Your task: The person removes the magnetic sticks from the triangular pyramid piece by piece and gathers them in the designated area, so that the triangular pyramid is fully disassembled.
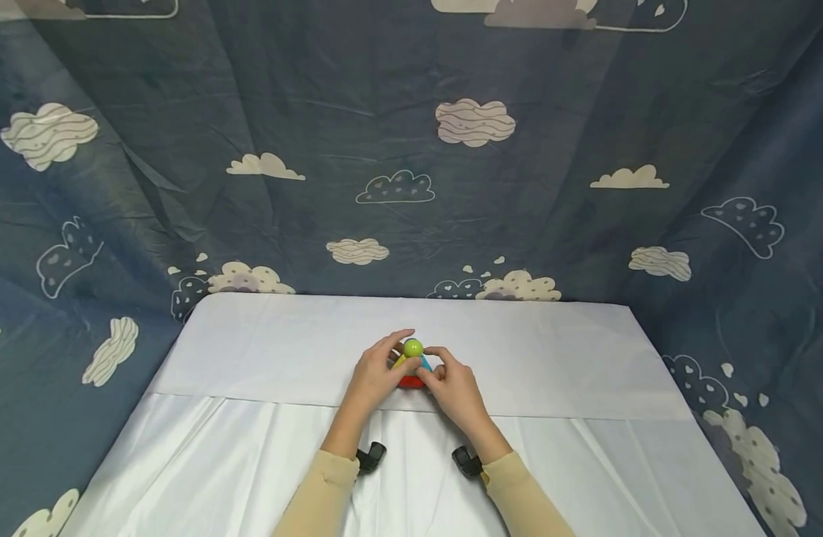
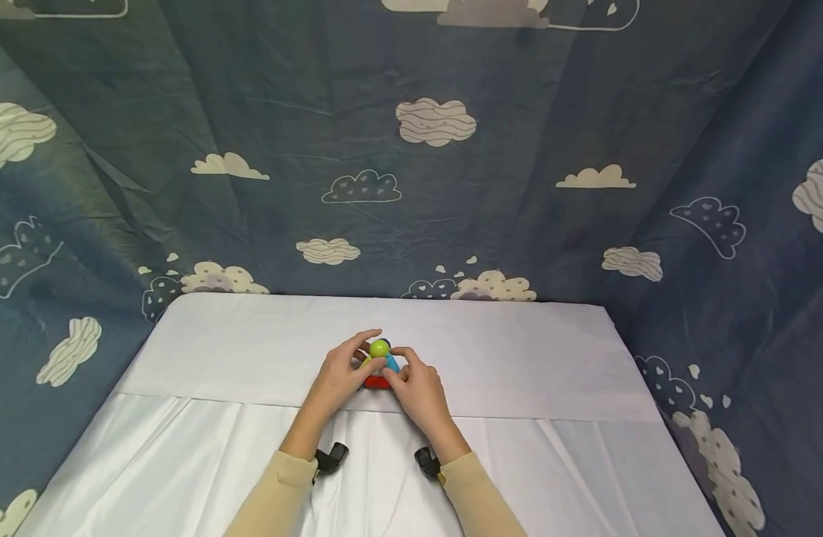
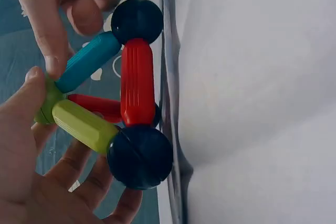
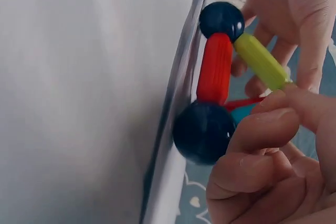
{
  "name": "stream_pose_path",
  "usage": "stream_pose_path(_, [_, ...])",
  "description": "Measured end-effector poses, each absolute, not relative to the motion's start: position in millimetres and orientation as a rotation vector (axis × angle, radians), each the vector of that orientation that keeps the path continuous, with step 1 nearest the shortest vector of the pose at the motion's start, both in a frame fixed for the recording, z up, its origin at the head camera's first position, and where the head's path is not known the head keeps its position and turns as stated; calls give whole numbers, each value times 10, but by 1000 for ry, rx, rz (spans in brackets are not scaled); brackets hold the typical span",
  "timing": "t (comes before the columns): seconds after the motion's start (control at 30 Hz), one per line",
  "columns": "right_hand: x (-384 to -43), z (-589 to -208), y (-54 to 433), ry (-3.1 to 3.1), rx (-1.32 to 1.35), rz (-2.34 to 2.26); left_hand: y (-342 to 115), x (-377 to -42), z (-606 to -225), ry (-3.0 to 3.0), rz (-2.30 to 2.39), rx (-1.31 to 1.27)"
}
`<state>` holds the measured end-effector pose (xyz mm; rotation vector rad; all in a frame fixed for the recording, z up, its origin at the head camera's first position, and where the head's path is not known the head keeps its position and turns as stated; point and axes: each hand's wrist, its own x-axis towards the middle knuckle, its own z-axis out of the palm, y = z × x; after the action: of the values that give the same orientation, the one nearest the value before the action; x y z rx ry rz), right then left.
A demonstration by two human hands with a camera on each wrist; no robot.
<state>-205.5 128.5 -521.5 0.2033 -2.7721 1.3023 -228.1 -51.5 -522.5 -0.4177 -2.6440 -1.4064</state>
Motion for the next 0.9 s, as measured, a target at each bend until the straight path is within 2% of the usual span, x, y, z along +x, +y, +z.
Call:
stream_pose_path(0.43, [-2040, -5310, 1254, -2725, 136, 1462, -446, -2245, -5268, -2604, -1512, -390])
stream_pose_path(0.9, [-2078, -5246, 1297, -2676, 178, 1483, -532, -2309, -5243, -2551, -1574, -208])
